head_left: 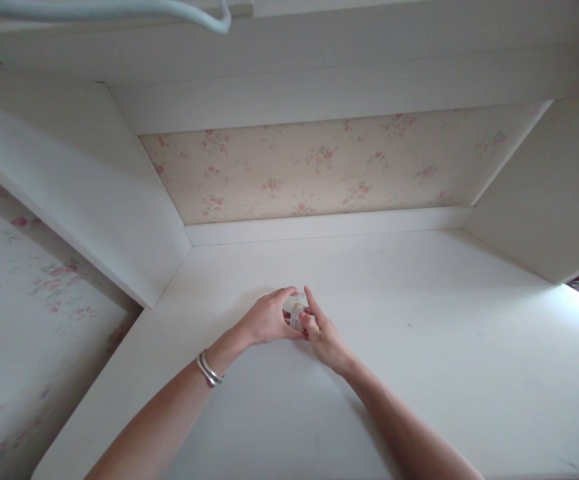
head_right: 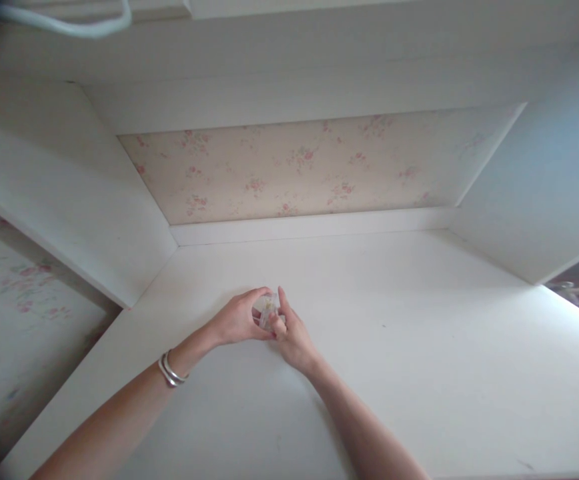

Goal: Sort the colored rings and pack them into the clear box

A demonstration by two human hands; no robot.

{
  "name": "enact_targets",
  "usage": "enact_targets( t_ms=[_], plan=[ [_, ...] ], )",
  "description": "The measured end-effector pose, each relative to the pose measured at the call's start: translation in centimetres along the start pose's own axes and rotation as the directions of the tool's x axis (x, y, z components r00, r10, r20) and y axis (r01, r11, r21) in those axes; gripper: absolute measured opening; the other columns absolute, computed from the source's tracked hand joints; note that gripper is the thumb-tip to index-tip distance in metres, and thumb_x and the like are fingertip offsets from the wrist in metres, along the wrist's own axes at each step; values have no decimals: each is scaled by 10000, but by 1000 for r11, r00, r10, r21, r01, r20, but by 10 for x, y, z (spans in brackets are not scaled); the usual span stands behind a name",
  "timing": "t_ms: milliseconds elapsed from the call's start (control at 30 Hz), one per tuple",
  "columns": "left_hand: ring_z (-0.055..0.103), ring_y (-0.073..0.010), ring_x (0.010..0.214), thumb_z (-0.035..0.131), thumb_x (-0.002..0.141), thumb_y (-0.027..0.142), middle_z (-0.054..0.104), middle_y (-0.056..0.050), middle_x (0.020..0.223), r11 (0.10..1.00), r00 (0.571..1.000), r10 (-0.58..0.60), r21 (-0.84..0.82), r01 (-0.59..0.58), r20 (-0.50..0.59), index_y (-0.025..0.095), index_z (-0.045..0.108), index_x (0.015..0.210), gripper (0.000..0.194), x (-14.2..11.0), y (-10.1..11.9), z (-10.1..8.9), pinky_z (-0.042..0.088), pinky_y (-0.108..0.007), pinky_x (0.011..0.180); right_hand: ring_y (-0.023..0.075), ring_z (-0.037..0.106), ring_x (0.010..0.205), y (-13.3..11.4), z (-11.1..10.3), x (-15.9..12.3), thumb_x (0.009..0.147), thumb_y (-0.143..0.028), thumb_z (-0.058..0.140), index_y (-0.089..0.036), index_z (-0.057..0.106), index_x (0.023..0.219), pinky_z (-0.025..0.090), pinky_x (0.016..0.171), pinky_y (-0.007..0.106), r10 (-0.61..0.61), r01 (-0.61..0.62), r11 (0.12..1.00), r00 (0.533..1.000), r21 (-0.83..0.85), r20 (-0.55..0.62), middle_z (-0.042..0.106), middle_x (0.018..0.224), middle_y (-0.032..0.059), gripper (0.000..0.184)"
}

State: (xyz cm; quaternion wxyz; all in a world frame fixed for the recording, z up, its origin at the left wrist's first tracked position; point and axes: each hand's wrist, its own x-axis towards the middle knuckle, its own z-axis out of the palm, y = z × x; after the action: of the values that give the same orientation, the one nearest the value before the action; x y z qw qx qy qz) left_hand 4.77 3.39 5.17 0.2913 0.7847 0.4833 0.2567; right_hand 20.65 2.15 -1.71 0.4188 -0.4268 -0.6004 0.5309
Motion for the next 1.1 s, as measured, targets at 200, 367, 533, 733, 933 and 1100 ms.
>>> enact_targets(
  t_ms=[200,367,533,733,933,1100],
  plan=[
    [630,-182,804,803,497,391,617,-50,1079,997,998,11,-79,-6,69,212,495,1197,786,-3,-3,-4,504,-273,705,154,580,830,-6,2,-2,855,-486,464,-286,266,1411,486,675,280,59,-65,991,997,115,53,515,1122,74,624],
    [630,-170,759,813,484,399,626,-26,1006,993,993,3,-118,11,117,208,503,1170,777,-5,-7,-11,513,-263,657,134,589,781,-16,-2,-6,846,-455,487,-304,344,1330,510,689,298,102,-122,972,989,199,110,508,1082,53,527],
    [627,-199,848,816,494,385,583,-77,1123,990,998,14,-141,-5,64,205,490,1196,795,-6,-9,-12,529,-285,687,159,610,854,-20,0,-3,841,-433,514,-323,328,1312,524,733,334,94,-122,945,990,303,105,479,1131,60,518],
    [635,-196,830,832,479,368,542,-123,1201,974,998,-48,-225,41,-26,187,462,1219,847,-3,-21,-7,540,-318,699,157,619,848,-23,5,1,823,-463,523,-344,332,1310,519,769,371,143,-140,913,989,383,21,496,1113,49,537],
    [649,-162,763,816,527,383,519,-120,1239,963,984,-137,-250,105,-117,207,426,1230,824,0,-36,-11,540,-293,653,115,635,730,-21,0,1,834,-479,509,-360,295,1333,496,852,403,209,-180,882,978,435,-20,503,1045,12,556],
    [634,-138,730,791,564,398,527,-105,1225,984,953,-177,-20,178,-246,193,413,1234,796,14,-63,-34,521,-299,697,100,634,714,-18,0,2,839,-466,503,-363,284,1343,499,856,383,208,-182,877,978,445,-11,483,1046,10,558]
  ],
)
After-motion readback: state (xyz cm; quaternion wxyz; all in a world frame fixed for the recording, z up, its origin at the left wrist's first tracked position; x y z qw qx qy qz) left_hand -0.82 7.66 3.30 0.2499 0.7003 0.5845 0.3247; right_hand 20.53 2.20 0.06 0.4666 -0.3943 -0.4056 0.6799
